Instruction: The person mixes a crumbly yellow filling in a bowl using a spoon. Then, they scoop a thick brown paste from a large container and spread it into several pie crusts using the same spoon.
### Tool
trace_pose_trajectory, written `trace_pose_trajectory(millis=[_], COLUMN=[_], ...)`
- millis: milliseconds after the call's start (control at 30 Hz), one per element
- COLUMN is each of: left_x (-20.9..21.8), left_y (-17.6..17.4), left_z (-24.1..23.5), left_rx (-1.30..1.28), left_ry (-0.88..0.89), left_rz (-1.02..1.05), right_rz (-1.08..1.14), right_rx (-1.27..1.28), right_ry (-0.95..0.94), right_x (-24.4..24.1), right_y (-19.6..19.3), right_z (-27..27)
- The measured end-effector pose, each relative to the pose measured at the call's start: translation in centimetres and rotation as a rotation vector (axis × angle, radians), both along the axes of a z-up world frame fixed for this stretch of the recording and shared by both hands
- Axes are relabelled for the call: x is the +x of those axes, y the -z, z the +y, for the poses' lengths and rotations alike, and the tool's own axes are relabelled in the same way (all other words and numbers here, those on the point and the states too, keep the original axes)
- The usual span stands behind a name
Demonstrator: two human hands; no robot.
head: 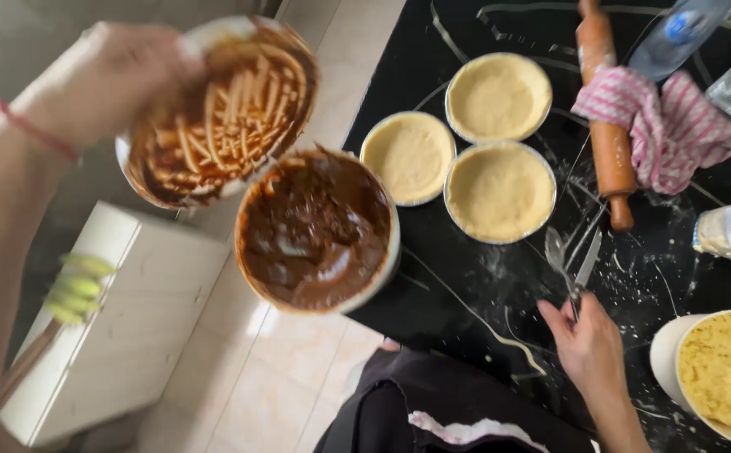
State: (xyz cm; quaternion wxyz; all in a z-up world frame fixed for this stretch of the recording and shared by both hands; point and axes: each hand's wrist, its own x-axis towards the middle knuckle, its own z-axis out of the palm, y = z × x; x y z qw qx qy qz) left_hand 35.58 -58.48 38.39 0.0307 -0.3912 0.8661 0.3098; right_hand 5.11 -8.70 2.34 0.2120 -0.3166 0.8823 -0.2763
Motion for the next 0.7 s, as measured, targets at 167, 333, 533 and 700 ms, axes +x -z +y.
trace_pose_trajectory(millis=[167, 333, 533, 700], left_x=[0.1, -8.6, -22.2, -29.2], left_y=[5.0, 16.4, 35.3, 40.8], left_z=[-15.3, -23.1, -27.6, -26.1], left_rx=[0.361, 0.636, 0.890, 1.027], left_ry=[-0.556, -0.790, -0.850, -0.741], left_rz=[0.726, 1.229, 1.213, 1.114], right_rz=[-0.012, -0.135, -0.070, -0.034], right_rx=[0.194, 0.316, 0.477, 0.603], right_ry=[0.213, 0.384, 0.598, 0.765], right_x=[4.4, 9.4, 14.7, 19.3], right_y=[-1.4, -3.5, -2.6, -1.5], right_z=[0.1, -1.2, 2.7, 5.7])
